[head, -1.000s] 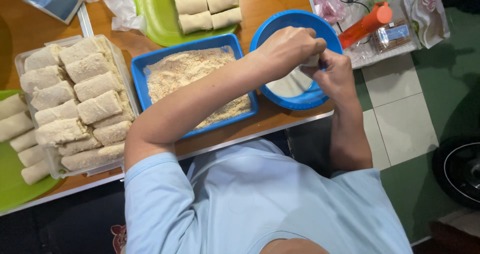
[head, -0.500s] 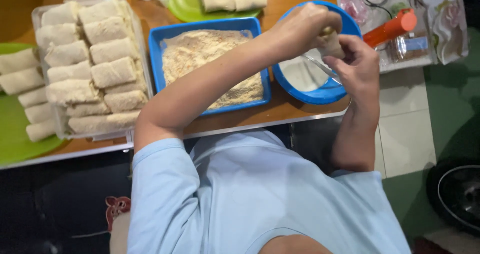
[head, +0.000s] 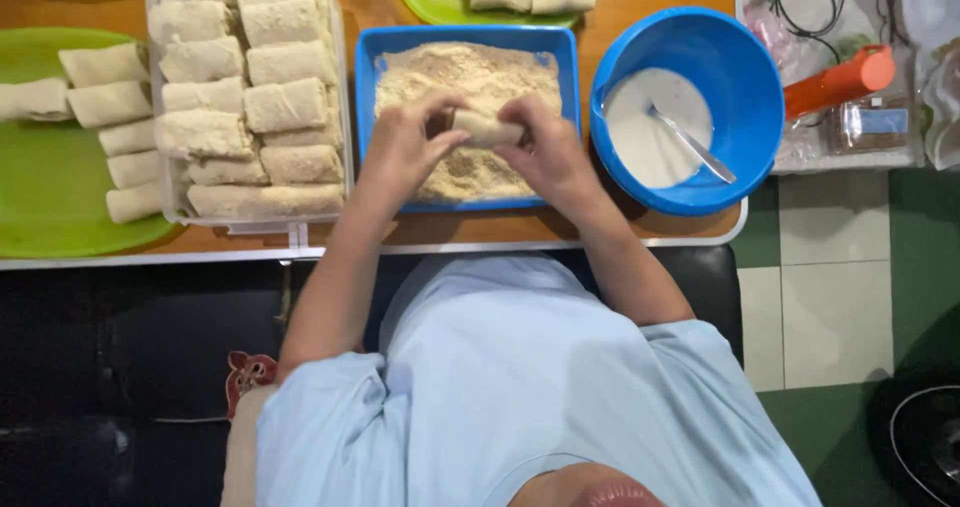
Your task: Dipping spring rolls in a liquid mixture and coating them with breadcrumbs before organizing them in a container.
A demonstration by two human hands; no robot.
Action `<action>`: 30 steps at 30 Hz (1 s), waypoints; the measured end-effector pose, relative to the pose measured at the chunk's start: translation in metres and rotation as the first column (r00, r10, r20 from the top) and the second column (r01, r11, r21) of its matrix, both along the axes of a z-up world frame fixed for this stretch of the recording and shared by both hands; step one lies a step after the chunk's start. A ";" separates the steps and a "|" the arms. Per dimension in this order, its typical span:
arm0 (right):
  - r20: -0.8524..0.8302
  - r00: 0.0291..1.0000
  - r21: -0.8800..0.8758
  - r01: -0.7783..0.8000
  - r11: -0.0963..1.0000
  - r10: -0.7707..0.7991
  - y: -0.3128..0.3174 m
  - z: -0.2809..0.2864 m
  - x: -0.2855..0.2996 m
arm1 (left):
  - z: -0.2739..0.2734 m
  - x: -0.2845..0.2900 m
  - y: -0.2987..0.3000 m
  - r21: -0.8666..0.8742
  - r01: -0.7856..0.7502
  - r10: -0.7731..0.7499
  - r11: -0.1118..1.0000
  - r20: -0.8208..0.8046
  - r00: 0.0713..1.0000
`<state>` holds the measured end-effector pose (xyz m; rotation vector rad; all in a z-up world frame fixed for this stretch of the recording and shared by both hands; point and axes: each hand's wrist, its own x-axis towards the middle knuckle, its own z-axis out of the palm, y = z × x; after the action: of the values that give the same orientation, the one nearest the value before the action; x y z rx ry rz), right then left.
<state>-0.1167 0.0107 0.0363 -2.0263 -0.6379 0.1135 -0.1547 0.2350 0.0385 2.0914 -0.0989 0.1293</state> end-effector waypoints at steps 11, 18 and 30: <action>0.003 0.999 -0.230 -0.043 0.972 0.044 0.021 -0.010 0.025 | -0.032 0.007 0.002 0.064 -0.089 0.091 0.994 -0.019 0.996; 0.365 0.929 -0.374 0.206 0.904 -0.061 0.024 -0.018 0.041 | -0.026 0.008 0.005 0.357 -0.241 0.209 0.902 0.125 0.970; -0.073 0.997 -0.370 -0.054 0.928 0.028 0.057 -0.017 0.066 | -0.052 0.023 -0.013 0.210 -0.130 0.170 0.969 -0.185 0.968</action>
<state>-0.0511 0.0675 0.0191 -2.3622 -0.6539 0.3487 -0.1314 0.2217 -0.0136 2.2966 0.1777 -0.0021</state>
